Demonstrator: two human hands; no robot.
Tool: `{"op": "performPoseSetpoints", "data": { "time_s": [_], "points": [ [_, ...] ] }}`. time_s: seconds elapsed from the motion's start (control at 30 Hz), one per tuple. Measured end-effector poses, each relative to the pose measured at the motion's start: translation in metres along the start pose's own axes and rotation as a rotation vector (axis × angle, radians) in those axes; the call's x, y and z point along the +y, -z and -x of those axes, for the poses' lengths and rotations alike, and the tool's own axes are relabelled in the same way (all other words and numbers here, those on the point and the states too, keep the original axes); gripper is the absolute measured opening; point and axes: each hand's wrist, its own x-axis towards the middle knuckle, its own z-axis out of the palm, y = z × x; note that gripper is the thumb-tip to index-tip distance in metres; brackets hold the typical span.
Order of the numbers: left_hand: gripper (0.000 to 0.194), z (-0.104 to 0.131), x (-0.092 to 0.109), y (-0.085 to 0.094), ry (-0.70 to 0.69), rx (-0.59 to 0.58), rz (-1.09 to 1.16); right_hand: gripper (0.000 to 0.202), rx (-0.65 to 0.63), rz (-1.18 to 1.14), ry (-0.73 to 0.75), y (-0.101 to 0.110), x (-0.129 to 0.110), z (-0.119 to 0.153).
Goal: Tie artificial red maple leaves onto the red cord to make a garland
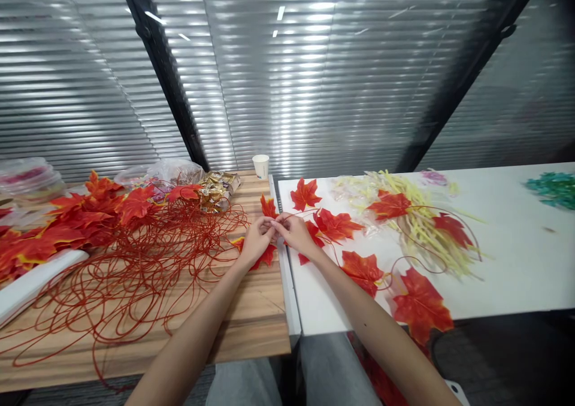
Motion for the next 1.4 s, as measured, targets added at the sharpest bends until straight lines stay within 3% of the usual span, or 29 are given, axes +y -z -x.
{"op": "performPoseSetpoints", "data": {
  "time_s": [0.77, 1.13, 1.4],
  "points": [
    [0.014, 0.000, -0.002, 0.001, -0.027, -0.034, -0.078, 0.014, -0.002, 0.152, 0.066, 0.002, -0.001, 0.001],
    [0.016, 0.001, -0.005, 0.003, -0.120, -0.041, -0.312, 0.013, -0.039, 0.274, 0.089, 0.003, -0.003, 0.001],
    [0.014, -0.001, -0.007, 0.004, -0.079, -0.055, -0.221, 0.013, -0.033, 0.259, 0.095, 0.004, -0.004, 0.001]
  ]
}}
